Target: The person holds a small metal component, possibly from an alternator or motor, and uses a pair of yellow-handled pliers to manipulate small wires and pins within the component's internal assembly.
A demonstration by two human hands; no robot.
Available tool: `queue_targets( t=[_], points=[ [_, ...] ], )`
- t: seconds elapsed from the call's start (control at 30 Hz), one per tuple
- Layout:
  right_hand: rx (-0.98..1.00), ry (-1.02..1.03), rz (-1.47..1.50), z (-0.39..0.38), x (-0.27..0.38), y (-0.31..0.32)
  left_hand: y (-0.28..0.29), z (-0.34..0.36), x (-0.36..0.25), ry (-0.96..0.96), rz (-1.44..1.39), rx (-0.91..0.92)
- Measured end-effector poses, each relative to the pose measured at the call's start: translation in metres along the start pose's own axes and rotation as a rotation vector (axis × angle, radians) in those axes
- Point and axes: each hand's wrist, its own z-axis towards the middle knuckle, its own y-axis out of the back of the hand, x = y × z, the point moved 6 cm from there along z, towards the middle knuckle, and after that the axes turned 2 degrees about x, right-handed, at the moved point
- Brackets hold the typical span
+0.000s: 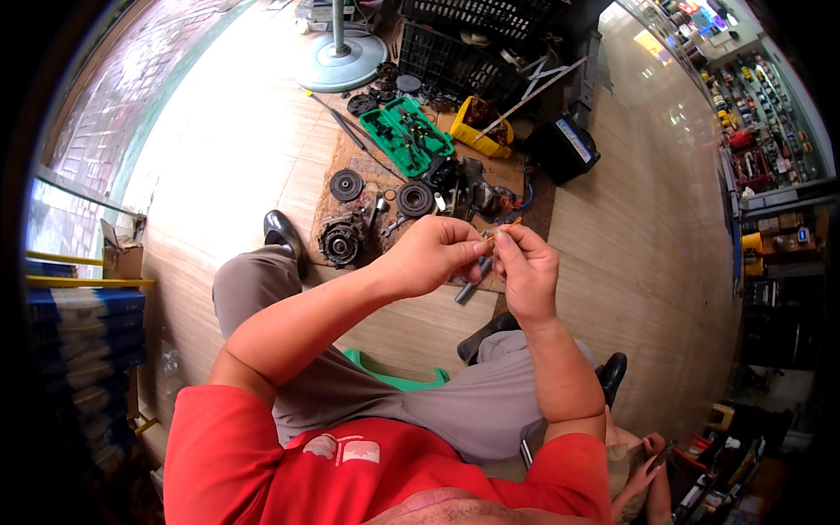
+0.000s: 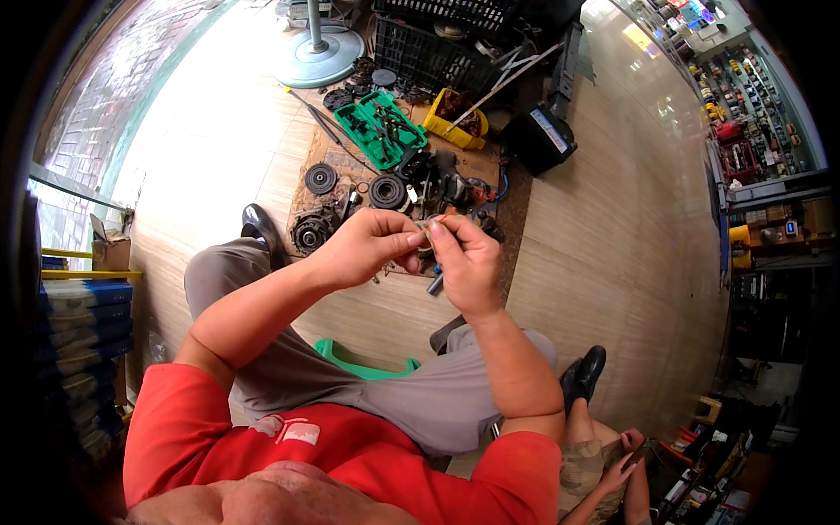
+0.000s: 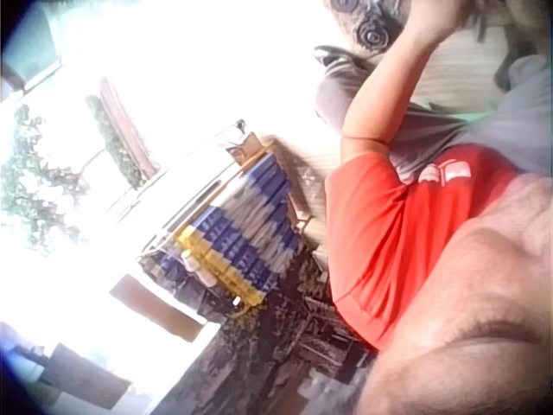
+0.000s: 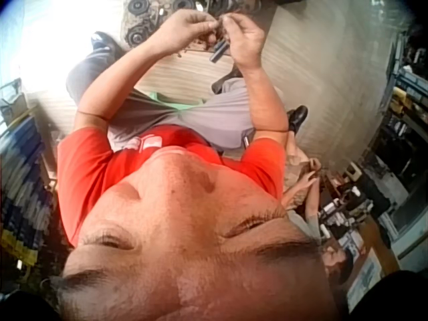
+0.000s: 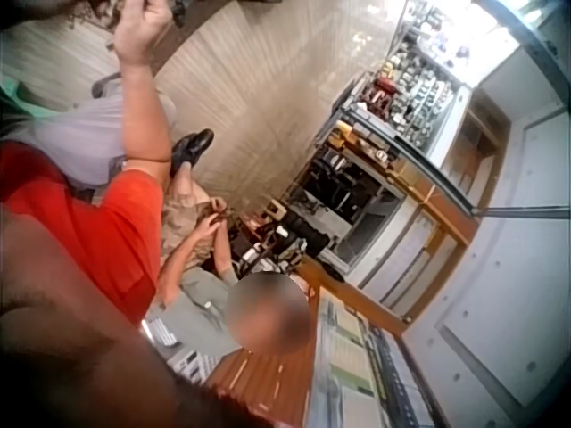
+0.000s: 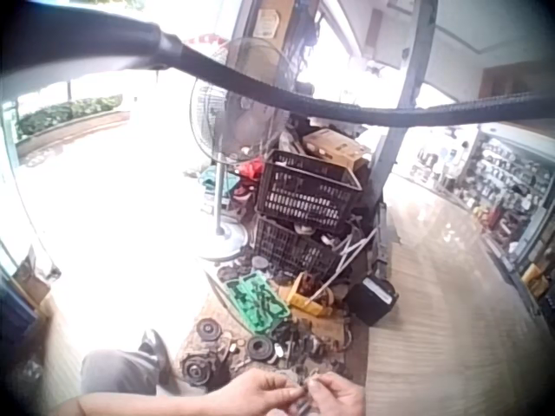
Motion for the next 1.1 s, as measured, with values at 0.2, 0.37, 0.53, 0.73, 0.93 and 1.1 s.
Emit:
queue_targets(
  t=[0.2, 0.37, 0.53, 0.73, 0.93, 1.1],
  points=[
    [-0.050, 0.023, -0.082, -0.001, -0.003, -0.005, 0.001, -0.006, -0.007, -0.289, 0.408, -0.296],
    [0.013, 0.040, -0.067, -0.001, 0.003, -0.007, -0.002, -0.010, -0.011, -0.324, 0.491, -0.304],
    [0.034, 0.012, 0.003, 0.001, 0.007, -0.001, -0.007, -0.004, -0.004, -0.056, -0.096, 0.018],
    [0.070, 0.002, 0.018, 0.001, 0.006, -0.003, -0.007, -0.002, 0.002, -0.005, -0.218, 0.077],
    [0.019, 0.041, -0.145, 0.000, 0.006, -0.002, 0.001, -0.006, -0.007, -0.141, 0.250, -0.148],
    [0.005, 0.077, -0.173, -0.002, 0.009, -0.003, 0.001, -0.011, -0.015, -0.242, 0.387, -0.240]
  ],
)
